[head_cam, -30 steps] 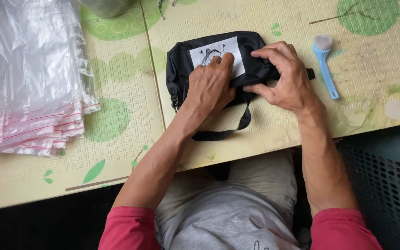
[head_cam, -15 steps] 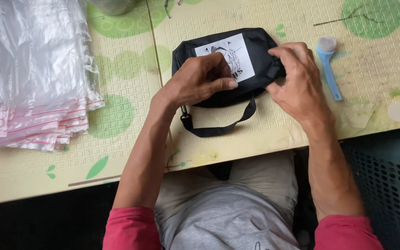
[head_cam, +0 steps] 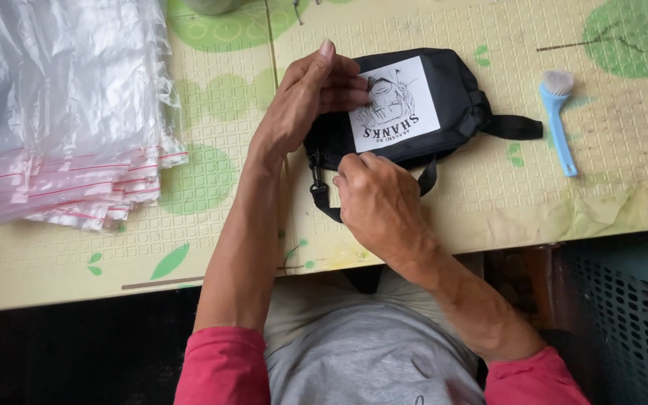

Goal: The person uses a blue brush to rub a white sticker onto a black bag, then smooths it down by hand. They attach a metal chain and a small charm to the bag's zipper pull and finally place the bag into a clear plastic bag.

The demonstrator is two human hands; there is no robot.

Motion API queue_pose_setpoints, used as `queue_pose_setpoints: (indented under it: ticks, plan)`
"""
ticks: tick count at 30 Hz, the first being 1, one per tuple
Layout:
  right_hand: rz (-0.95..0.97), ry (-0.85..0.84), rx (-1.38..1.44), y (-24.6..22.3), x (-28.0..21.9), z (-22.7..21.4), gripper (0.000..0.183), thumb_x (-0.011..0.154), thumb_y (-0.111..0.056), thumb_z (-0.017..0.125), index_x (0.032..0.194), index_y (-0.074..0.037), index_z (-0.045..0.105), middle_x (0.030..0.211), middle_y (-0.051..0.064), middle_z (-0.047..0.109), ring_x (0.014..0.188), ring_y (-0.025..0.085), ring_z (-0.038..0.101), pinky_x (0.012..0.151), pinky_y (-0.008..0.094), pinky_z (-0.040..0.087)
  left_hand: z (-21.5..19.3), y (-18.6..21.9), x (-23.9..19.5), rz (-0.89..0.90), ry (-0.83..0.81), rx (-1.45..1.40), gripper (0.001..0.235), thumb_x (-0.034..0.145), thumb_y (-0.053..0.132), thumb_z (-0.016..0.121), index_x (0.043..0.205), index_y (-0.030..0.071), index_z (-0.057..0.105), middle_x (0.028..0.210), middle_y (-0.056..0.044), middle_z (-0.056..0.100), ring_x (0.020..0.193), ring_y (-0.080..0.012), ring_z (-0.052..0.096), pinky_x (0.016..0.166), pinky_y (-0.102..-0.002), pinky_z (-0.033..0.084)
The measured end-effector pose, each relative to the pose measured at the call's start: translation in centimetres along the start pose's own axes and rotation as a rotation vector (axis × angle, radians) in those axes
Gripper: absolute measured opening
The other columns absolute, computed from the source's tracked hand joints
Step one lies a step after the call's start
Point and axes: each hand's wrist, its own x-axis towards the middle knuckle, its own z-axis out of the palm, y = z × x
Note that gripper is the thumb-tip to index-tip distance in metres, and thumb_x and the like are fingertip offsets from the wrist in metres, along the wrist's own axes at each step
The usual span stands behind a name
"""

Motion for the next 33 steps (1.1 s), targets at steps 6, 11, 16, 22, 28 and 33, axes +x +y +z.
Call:
queue_pose_setpoints:
  ticks: [6,11,16,22,28,33]
  plan:
    - [-0.063,0.205,-0.045,-1.4,1.0,1.3,0.023,0.089,-0.004,0.081,0.095,-0.004,0.058,0.089,0.012,0.053,0.074,0.027,0.057,0.062,0.036,0.052,-0.5,-0.5,0.3,-0.002,-0.015,-0.06,0.067,0.082,0.064,0.048,0.098,0.002,0.068,0.098,-0.016,0.076,0.09,-0.0274,0.081,0.087,-0.035,0.068]
    - [-0.07,0.249,-0.024,-1.1,1.9,2.1,0.027,0.087,-0.004,0.082,0.093,-0.006,0.055,0.086,0.009,0.051,0.067,0.025,0.055,0.057,0.036,0.049,-0.3,-0.5,0.2,0.001,-0.014,-0.086,0.063,0.083,0.062,0.049,0.096,0.003,0.067,0.095,-0.015,0.076,0.089,-0.0251,0.08,0.085,-0.033,0.067]
    - [-0.101,0.253,0.024,-0.5,2.2,1.7,0.028,0.087,-0.001,0.082,0.092,-0.006,0.055,0.086,0.009,0.05,0.064,0.025,0.054,0.053,0.036,0.049,-0.7,-0.8,0.2,0.02,-0.016,-0.101,0.062,0.084,0.061,0.049,0.097,0.003,0.067,0.096,-0.015,0.076,0.09,-0.0258,0.079,0.086,-0.033,0.067]
    - [-0.28,0.192,0.06,0.6,3.1,0.6,0.019,0.083,0.016,0.061,0.085,-0.003,0.058,0.086,0.009,0.048,0.07,0.024,0.052,0.051,0.037,0.046,-0.6,-0.9,0.4,0.048,-0.048,-0.086,0.061,0.085,0.061,0.049,0.096,0.004,0.066,0.094,-0.013,0.076,0.089,-0.0245,0.08,0.084,-0.032,0.067]
    - [-0.365,0.077,0.056,1.5,4.1,0.7,0.026,0.082,0.014,0.067,0.098,-0.006,0.074,0.089,0.009,0.047,0.076,0.022,0.055,0.052,0.032,0.054,-0.7,-1.1,0.2,0.046,-0.045,-0.081,0.057,0.086,0.059,0.05,0.095,0.005,0.064,0.092,-0.012,0.074,0.088,-0.0233,0.079,0.083,-0.031,0.066]
    - [-0.4,-0.13,0.092,2.8,5.0,0.2,0.013,0.092,0.002,0.068,0.102,-0.002,0.075,0.095,0.011,0.051,0.077,0.023,0.06,0.069,0.033,0.06,-0.8,-1.0,0.3,0.05,-0.036,-0.059,0.058,0.085,0.061,0.05,0.094,0.005,0.064,0.092,-0.011,0.073,0.088,-0.0232,0.079,0.082,-0.03,0.066]
